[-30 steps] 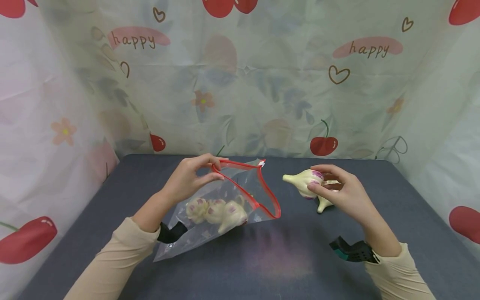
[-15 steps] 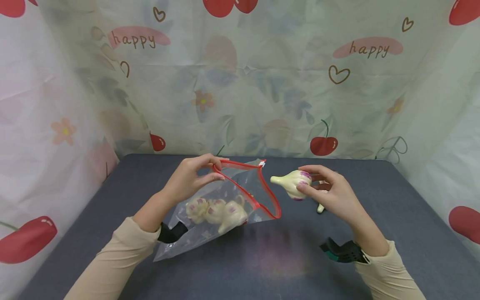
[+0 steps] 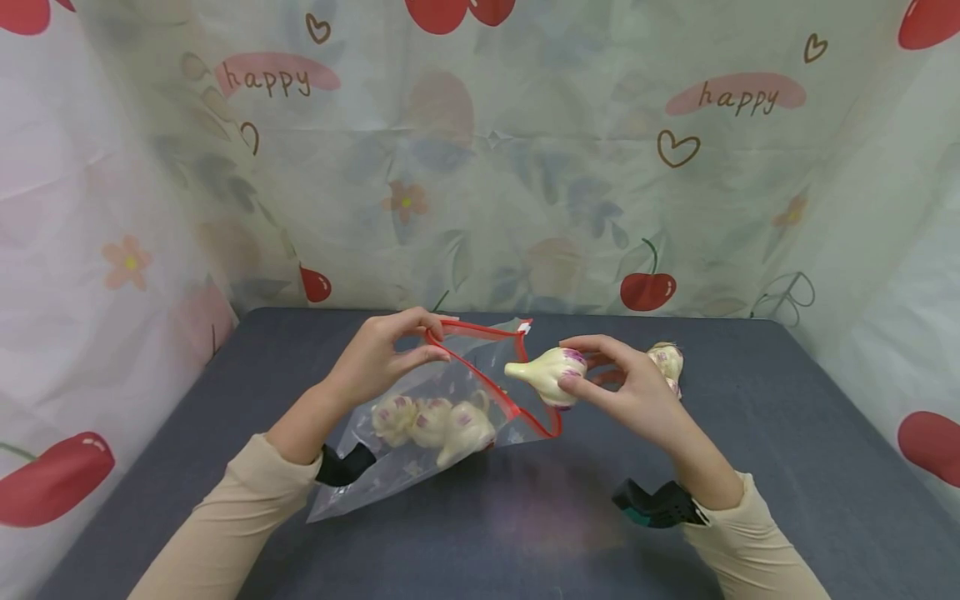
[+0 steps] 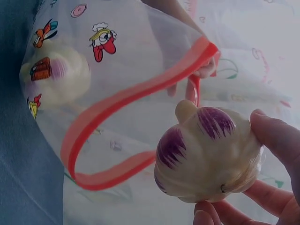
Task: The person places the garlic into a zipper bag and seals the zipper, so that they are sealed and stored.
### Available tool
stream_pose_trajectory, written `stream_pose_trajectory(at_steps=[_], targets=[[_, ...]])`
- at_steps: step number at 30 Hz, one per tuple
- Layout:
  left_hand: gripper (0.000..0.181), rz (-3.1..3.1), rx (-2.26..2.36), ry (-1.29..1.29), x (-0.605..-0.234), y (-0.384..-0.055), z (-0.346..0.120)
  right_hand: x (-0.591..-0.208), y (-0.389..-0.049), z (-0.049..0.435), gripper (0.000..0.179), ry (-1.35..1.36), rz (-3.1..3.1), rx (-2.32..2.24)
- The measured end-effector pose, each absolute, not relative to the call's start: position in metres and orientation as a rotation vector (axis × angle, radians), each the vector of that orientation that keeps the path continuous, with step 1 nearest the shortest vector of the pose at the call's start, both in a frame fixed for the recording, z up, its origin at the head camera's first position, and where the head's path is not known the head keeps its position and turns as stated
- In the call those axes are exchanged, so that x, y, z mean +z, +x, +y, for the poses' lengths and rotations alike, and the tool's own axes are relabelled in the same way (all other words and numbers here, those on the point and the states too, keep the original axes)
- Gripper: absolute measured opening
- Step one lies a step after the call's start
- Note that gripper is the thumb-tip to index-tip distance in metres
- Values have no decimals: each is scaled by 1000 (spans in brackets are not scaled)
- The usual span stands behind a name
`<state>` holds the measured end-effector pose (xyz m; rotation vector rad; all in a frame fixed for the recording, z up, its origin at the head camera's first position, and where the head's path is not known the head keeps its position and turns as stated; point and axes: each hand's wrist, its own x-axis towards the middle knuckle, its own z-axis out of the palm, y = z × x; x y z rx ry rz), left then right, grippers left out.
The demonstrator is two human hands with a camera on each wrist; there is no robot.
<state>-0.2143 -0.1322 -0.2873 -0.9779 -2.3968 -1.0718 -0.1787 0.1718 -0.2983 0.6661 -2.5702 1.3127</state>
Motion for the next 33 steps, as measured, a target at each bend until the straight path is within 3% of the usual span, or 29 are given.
stream_pose_trajectory(at_steps=[33], targets=[[22,-2397,-1052,-983,-289,-214,-131,-309,-187,135,38,736,-2553,1381]])
